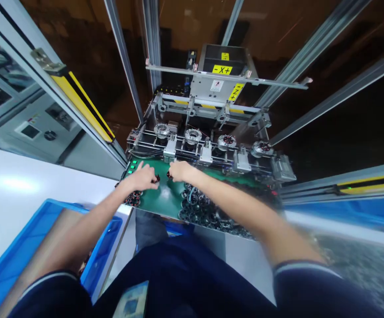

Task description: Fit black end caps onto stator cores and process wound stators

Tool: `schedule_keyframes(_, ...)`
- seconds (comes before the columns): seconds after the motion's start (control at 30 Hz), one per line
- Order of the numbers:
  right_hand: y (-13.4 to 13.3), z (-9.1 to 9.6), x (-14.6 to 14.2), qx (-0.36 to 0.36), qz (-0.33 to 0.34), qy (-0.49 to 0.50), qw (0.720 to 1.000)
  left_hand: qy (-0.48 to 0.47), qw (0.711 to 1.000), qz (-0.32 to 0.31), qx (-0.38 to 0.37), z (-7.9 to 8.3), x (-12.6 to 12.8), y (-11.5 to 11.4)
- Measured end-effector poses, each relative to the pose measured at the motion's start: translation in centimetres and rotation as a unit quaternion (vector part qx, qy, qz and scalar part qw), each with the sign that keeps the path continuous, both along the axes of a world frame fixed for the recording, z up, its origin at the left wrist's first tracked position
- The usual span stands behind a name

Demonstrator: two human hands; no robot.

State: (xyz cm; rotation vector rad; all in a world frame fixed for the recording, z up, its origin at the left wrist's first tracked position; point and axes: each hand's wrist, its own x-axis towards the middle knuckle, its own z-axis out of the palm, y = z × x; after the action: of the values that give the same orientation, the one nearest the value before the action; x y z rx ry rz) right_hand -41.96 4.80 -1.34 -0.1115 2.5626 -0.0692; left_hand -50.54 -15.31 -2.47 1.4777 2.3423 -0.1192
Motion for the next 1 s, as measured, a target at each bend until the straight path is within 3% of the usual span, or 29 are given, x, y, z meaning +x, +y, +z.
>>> schedule_keyframes(0.1,-3.6,-1.9,0.9,-0.008,0.021,-0.004,1.000,0.015,0.998,0.052,-0.019,-5.0,5.5,-1.9)
schedule_keyframes(0.2,-3.7,-1.7,2.0,-0.037,0.038,0.022,0.998,0.041,0.993,0.108,0.001,-7.0,7.8,-2.7)
schedule_keyframes(0.3,0.4,0.7,3.9,-0.064,0.031,0.060,0.996,0.055,0.988,0.140,0.040,-5.9,7.6,-3.1)
schedule_keyframes(0.4,8.5,4.4,6.5,-0.059,-0.029,0.089,0.994,0.052,0.984,0.138,0.095,-2.7,6.2,-1.2)
schedule_keyframes(0.5,18.7,7.7,9.6,0.012,-0.157,0.108,0.982,0.022,0.983,0.095,0.155,0.8,5.1,5.1)
schedule_keyframes(0.57,24.8,9.0,11.6,0.076,-0.255,0.120,0.957,-0.008,0.981,0.055,0.186,2.6,4.9,11.4)
schedule_keyframes(0.63,29.1,9.0,13.5,0.116,-0.331,0.119,0.929,-0.033,0.978,0.026,0.202,3.7,5.0,18.3)
schedule_keyframes(0.73,32.6,7.1,15.4,0.104,-0.395,0.083,0.909,-0.039,0.980,0.021,0.193,4.0,5.5,27.6)
schedule_keyframes(0.8,33.7,5.1,15.8,0.073,-0.419,0.049,0.904,-0.025,0.985,0.032,0.168,3.3,5.6,32.1)
schedule_keyframes(0.9,35.3,2.0,15.4,0.038,-0.446,0.005,0.894,0.004,0.991,0.044,0.123,1.6,5.2,36.2)
schedule_keyframes(1.0,36.7,-0.2,14.4,0.018,-0.466,-0.026,0.884,0.022,0.995,0.043,0.089,-0.2,4.6,38.5)
